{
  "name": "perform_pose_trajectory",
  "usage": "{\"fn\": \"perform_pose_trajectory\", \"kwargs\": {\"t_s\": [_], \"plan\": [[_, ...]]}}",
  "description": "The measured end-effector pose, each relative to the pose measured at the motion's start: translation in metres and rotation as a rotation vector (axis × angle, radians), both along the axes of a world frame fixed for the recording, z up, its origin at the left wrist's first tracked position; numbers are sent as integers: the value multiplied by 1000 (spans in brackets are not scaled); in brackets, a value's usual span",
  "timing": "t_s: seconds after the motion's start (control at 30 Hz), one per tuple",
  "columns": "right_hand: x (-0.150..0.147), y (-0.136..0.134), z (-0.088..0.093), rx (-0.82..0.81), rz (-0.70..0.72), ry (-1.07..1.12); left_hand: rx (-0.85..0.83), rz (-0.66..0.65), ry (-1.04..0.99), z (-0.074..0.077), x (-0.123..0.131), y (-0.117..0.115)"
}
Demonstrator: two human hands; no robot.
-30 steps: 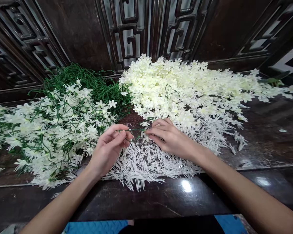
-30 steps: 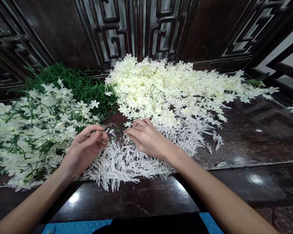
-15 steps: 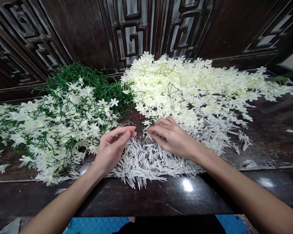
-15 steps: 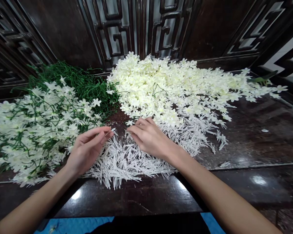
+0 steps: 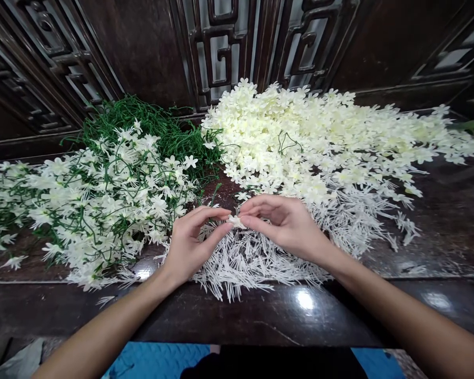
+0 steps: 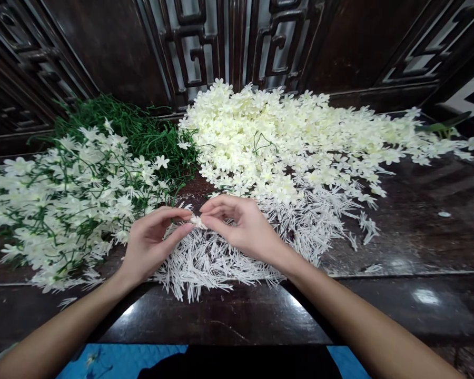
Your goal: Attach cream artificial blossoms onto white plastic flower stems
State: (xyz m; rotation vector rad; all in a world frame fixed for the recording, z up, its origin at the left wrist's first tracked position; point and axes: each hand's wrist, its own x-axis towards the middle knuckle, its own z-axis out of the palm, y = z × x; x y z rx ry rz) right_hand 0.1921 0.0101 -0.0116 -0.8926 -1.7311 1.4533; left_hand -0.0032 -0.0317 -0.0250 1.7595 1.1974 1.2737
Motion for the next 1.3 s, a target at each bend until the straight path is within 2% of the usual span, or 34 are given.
{"fn": "perform_pose_trajectory", "kwargs": {"t_s": [0.23,0.37,0.47,0.53,0.57,0.6,0.67,0.73,0.8,0.97,1.17,1.3], "plan": [[-3,-1,-5,-155,80,163,-88,-64,-152,2,2,-1],[-1,0,0,-165,35,146,-121,-41,-202,3,1,0],[2,2,3,-53,-112,64,-128,-17,-230,5,1,0],[5,3,3,138,-190,-64,-160,-1,-248,7,2,-1],[7,4,3,260,-182,-149,-181,11,-242,8,2,-2],[10,5,2,383,-131,-237,-196,24,-224,9,2,-2],[14,5,2,537,69,-393,-206,49,-163,9,1,-2],[16,4,3,558,243,-502,-204,60,-115,8,0,-2],[17,2,4,554,335,-569,-205,60,-101,6,-2,-1],[15,0,1,559,372,-621,-206,49,-79,5,-4,0],[16,-1,0,527,400,-649,-123,37,-66,9,-2,1],[15,-2,2,544,446,-659,-142,38,-63,10,-3,2]]}}
